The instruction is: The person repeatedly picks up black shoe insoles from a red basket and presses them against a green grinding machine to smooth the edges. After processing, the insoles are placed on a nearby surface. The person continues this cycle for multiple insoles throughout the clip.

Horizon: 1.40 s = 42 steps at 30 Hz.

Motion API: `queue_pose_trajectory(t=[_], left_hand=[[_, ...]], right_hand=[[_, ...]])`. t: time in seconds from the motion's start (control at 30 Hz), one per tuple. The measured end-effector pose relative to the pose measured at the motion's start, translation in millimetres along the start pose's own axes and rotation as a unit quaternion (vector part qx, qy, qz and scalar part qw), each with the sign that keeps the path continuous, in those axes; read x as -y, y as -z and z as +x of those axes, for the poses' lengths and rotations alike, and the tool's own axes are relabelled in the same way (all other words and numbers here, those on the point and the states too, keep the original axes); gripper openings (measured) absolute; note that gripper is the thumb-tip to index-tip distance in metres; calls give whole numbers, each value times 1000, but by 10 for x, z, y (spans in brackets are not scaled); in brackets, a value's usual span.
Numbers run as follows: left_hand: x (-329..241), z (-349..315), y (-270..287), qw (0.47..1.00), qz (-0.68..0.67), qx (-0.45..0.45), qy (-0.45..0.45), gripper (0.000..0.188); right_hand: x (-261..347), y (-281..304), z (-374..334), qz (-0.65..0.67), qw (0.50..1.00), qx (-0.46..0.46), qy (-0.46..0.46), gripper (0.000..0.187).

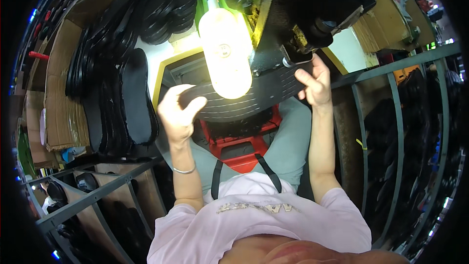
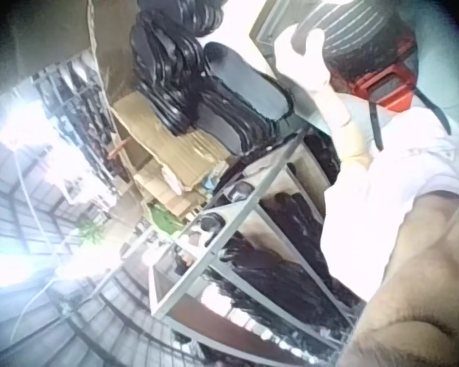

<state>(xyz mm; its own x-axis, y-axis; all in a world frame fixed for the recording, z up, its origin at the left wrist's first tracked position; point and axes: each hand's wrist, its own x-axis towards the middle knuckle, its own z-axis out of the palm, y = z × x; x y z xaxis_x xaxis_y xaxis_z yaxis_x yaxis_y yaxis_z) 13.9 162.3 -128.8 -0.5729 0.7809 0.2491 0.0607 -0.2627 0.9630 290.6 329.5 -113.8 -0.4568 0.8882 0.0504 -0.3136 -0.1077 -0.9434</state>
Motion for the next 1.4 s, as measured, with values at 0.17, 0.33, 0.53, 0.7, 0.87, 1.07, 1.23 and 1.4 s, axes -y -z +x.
queue_pose_trajectory(t=[0.17, 0.33, 0.53, 0.7, 0.87, 1.07, 1.23, 1.4], left_hand=[[39, -215, 468, 991, -10, -78, 105, 31], [453, -974, 617, 979, 143, -42, 140, 17], [862, -1272, -73, 951, 258, 112, 125, 23], [-79, -719, 320, 834, 512, 24, -202, 47], [-91, -568, 1179, 716, 695, -53, 21, 67], [103, -490, 1343, 754, 646, -75, -94, 44], [-102, -559, 1331, 736, 624, -112, -238, 22], [-970, -634, 571, 863, 394, 5, -317, 28]], right_hand=[[-203, -453, -178, -42, 999, 7, 9, 27], [-348, -639, -110, -139, 989, 1, 52, 32], [-212, -641, -162, -338, 936, 25, 97, 31], [966, -97, -414, -459, 788, -16, 410, 36], [689, 793, 556, -517, 705, -114, 471, 29], [-119, 1520, 1002, -598, 726, -106, 324, 31], [-403, 1036, 186, -470, 833, -140, 254, 41], [-699, 261, -603, -287, 945, 64, 141, 110]])
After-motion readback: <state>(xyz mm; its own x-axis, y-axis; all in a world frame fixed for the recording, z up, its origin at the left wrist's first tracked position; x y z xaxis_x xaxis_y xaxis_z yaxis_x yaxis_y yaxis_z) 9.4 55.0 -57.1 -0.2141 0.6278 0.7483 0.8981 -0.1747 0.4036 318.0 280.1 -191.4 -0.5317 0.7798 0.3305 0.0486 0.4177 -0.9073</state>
